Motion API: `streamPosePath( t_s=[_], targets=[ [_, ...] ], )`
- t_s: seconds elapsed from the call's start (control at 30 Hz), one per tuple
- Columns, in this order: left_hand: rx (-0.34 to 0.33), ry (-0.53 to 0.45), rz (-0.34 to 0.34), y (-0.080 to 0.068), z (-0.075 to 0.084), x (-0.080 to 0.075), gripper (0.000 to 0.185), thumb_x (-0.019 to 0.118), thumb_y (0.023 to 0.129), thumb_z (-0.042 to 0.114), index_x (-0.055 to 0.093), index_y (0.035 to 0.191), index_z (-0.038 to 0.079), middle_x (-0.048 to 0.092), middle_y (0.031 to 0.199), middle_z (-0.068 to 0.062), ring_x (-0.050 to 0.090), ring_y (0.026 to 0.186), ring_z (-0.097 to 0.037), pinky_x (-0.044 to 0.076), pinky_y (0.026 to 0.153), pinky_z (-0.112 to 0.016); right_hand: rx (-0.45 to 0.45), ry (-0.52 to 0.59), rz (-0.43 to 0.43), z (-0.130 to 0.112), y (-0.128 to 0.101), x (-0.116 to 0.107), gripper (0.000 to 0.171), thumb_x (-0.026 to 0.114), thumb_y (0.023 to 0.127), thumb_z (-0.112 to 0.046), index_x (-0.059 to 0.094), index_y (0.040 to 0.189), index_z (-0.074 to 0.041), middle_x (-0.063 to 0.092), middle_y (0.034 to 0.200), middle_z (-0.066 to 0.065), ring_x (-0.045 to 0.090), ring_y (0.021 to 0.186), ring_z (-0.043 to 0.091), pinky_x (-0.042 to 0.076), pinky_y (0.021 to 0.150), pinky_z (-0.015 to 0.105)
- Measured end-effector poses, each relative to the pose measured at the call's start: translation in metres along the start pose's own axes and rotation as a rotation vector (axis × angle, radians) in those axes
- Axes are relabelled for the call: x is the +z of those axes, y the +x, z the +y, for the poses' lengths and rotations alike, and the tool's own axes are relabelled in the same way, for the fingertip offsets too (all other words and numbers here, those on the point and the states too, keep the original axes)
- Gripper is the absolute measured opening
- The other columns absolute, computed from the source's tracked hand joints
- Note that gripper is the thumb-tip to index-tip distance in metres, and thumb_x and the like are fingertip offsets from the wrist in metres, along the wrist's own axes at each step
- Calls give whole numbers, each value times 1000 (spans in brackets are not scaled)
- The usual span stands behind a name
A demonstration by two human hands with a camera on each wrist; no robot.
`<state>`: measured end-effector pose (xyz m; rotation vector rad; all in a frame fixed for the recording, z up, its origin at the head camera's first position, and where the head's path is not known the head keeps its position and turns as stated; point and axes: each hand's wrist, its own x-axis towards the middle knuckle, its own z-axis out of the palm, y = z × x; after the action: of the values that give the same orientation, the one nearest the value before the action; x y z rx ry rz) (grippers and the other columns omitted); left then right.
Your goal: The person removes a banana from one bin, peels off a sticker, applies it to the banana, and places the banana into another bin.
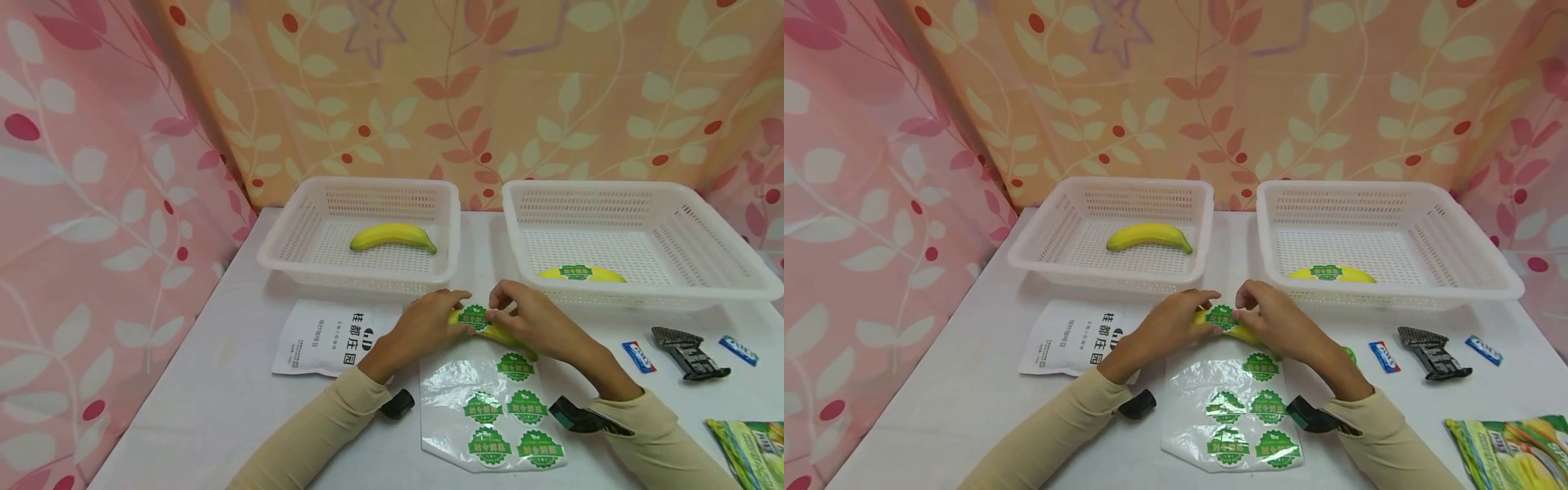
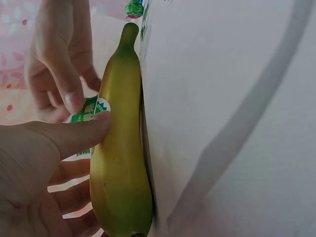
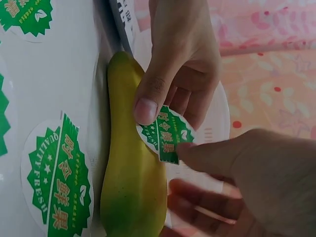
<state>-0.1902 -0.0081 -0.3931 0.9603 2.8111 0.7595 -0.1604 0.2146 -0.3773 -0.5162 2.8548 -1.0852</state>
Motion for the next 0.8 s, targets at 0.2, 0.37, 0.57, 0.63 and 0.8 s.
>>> streamPosePath(
  t_s=[0.2, 0.37, 0.57, 0.63, 0.8],
  targets=[
    [6, -15, 3, 0, -3, 0, 59, 80, 97, 38, 61, 148, 16, 75, 122, -1, 70, 112, -17, 57, 92, -37, -93, -1, -38, 2, 0, 5, 24, 81, 93, -9, 76, 114, -19, 67, 129, 6, 60, 124, 32, 54, 101, 59],
    [3, -33, 4, 0, -3, 0, 52, 80, 97, 36, 64, 143, 18, 75, 122, 0, 70, 111, -17, 56, 90, -37, -51, -82, -76, 4, 0, 9, 35, 83, 93, -20, 75, 127, -16, 65, 134, 11, 58, 128, 37, 47, 107, 65],
    [16, -41, 11, -1, -3, 1, 36, 82, 95, 33, 75, 127, 17, 76, 117, 3, 68, 104, -13, 54, 85, -31, -34, -135, -51, 7, 1, 11, 40, 84, 92, -28, 76, 128, -12, 71, 126, 6, 64, 119, 31, 52, 102, 60],
    [23, -30, 16, 0, -3, 0, 35, 83, 94, 32, 77, 125, 16, 77, 117, 3, 68, 104, -13, 54, 84, -29, -56, -169, -40, 6, 1, 12, 40, 85, 92, -30, 77, 127, -11, 72, 122, 4, 66, 115, 28, 54, 100, 57],
    [62, -9, 33, 1, -3, 0, 34, 85, 92, 31, 79, 122, 14, 79, 114, 2, 68, 98, -11, 52, 80, -24, -112, -225, -10, 3, 1, 14, 38, 87, 90, -31, 78, 119, -10, 74, 111, 0, 67, 99, 18, 56, 87, 44]
  ],
)
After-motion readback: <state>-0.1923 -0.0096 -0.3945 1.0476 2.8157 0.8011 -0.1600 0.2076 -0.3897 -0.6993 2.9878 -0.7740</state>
